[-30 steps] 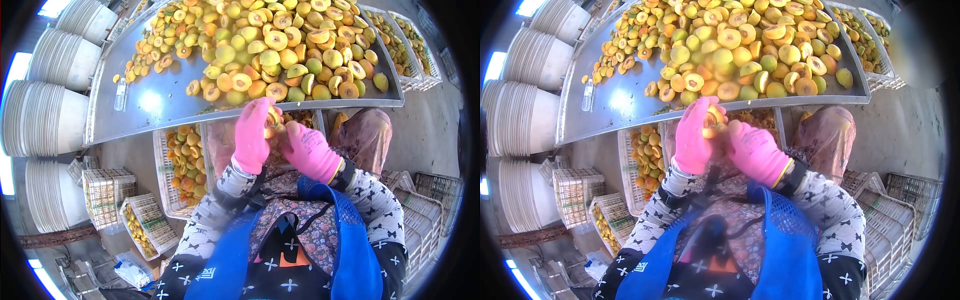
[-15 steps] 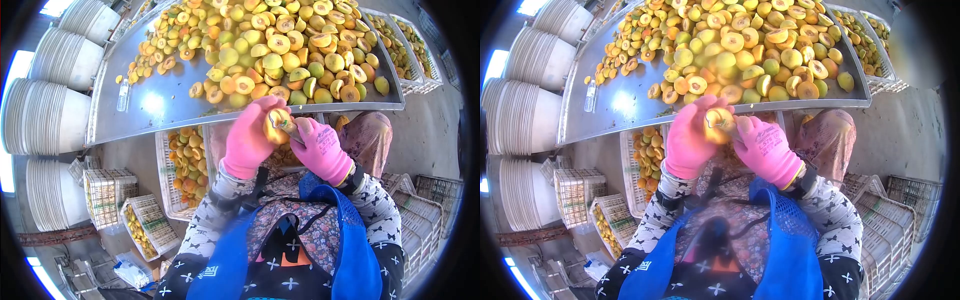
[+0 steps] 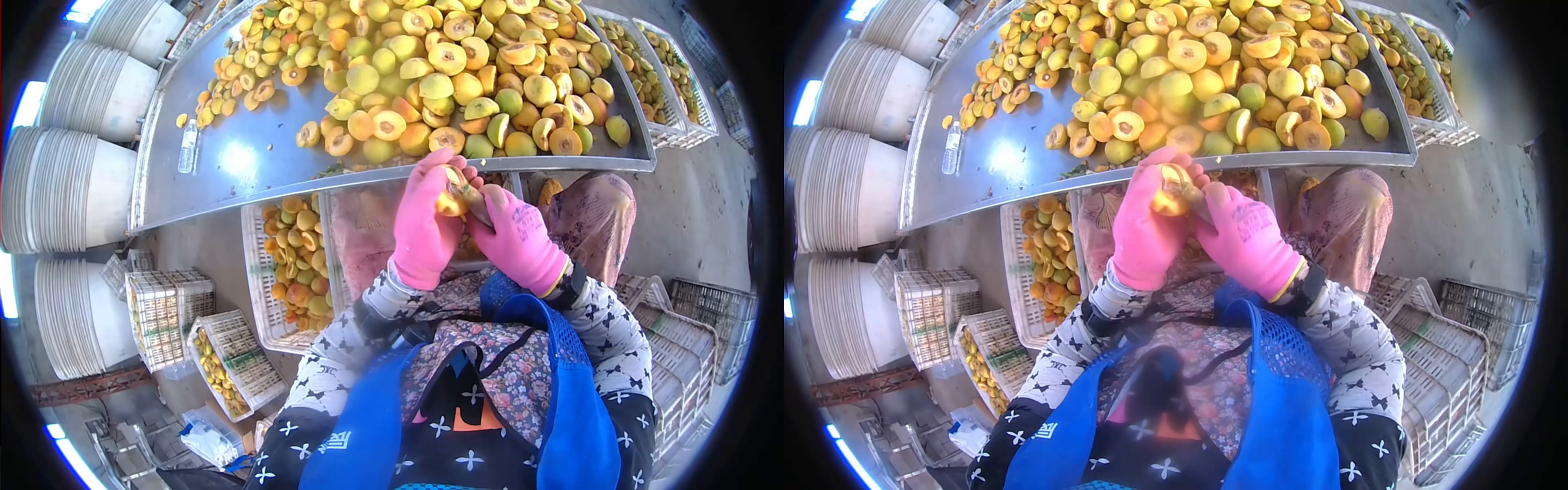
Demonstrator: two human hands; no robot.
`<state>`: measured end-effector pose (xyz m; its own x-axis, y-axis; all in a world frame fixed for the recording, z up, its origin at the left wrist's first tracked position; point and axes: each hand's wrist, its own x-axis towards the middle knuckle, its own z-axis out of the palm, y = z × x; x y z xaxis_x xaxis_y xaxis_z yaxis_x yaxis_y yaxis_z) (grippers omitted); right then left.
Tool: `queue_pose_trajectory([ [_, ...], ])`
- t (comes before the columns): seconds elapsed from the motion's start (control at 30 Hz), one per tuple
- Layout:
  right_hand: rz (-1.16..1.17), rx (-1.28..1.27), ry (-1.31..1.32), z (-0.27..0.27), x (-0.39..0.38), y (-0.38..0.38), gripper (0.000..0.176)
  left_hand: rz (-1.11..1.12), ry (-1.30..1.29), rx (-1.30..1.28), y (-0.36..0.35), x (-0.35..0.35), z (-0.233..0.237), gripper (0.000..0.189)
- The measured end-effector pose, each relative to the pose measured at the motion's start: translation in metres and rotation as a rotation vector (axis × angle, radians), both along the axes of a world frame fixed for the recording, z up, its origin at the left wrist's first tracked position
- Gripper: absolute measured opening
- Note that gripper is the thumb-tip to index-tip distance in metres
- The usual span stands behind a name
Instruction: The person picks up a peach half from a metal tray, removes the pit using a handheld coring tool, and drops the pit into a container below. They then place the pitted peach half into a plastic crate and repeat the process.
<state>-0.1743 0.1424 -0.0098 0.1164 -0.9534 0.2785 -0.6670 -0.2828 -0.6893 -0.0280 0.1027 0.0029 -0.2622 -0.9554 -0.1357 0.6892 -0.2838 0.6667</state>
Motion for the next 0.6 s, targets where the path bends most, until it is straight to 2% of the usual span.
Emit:
queue_pose_trajectory([
  [0.07, 0.022, -0.015, 0.116, 0.011, -0.004, 0.001, 0.036, -0.018, 0.138, 0.08, -0.007, 0.01, 0.007, 0.04],
  [0.23, 0.05, -0.047, 0.281, 0.022, -0.007, 0.001, 0.03, -0.059, 0.062, 0.018, -0.01, 0.015, 0.019, 0.033],
  [0.47, 0.069, 0.004, 0.34, 0.022, -0.005, 0.004, 0.033, -0.06, -0.095, 0.033, -0.007, 0.017, 0.023, 0.032],
  [0.6, 0.068, -0.014, 0.307, 0.023, -0.004, 0.004, 0.035, -0.023, -0.02, 0.1, -0.005, 0.013, 0.036, 0.025],
])
